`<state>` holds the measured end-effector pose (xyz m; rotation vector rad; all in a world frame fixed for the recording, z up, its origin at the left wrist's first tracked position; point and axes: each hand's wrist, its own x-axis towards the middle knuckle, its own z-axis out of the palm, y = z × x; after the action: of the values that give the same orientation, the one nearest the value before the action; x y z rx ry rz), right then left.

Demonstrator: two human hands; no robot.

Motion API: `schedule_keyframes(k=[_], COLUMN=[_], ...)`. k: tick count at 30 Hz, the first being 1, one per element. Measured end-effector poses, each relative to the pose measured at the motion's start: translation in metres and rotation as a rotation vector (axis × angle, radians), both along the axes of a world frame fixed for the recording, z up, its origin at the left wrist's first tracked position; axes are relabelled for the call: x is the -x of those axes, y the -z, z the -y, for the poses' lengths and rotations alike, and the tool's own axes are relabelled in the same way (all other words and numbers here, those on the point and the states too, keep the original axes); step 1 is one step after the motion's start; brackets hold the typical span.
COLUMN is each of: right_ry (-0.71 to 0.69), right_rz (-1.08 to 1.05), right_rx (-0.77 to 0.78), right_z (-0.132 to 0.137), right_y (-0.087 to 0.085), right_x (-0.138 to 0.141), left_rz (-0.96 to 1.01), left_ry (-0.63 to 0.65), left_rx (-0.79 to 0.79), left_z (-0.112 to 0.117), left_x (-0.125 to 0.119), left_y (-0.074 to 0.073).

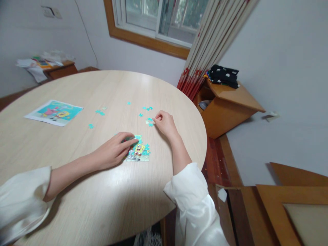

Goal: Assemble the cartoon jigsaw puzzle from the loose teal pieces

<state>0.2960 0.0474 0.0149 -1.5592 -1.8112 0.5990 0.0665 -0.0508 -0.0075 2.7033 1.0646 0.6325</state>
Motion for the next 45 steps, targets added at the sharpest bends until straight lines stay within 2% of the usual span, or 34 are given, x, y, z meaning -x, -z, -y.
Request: schedule_keyframes(k=[3, 8, 13, 21, 25, 29, 33, 36, 42, 45], right_ry=[-0.018, -0.063, -0.178, -0.155, 0.002, 0.130, 0.027, -0.028, 0.083, 0.060], right_rz=[0.058, 0.159, 0.222, 0.257, 0.197, 0.106, 0.038, 0.027, -0.008, 0.012], right_rx=[-0.030, -0.090, -0.083, -0.114, -0.171, -0.068, 0.021, -0.040, -0.124, -0.145], right_z=[-0.005, -0.008, -0.005, -0.009, -0.017, -0.021, -0.020, -0.021, -0.040, -0.051], right_y=[0.010, 0.018, 0.023, 0.029, 0.030, 0.026, 0.026, 0.032, 0.043, 0.042], right_x=[-0.003, 0.000, 0.006, 0.006, -0.009, -0.032, -0.035, -0.022, -0.007, -0.004], left_rz=[-0.009, -0.242, -0.241, -0.091, -0.011, 0.092, 0.234, 0.257, 0.313, 0.327], left_ry=[0.006, 0.068, 0.047, 0.037, -0.016, -0.144, -0.286, -0.341, -0.334, -0.311], left_rx=[-0.013, 0.071, 0.068, 0.025, 0.002, 0.007, 0.050, 0.073, 0.029, -0.049], left_z=[0.003, 0.008, 0.005, 0.000, -0.004, -0.012, -0.022, -0.025, -0.023, -0.024], left_x=[-0.002, -0.003, 0.001, 0.007, 0.007, 0.015, 0.024, 0.027, 0.023, 0.022], left_y=[0.000, 0.007, 0.003, -0.010, -0.008, -0.005, -0.006, -0.007, -0.007, -0.004])
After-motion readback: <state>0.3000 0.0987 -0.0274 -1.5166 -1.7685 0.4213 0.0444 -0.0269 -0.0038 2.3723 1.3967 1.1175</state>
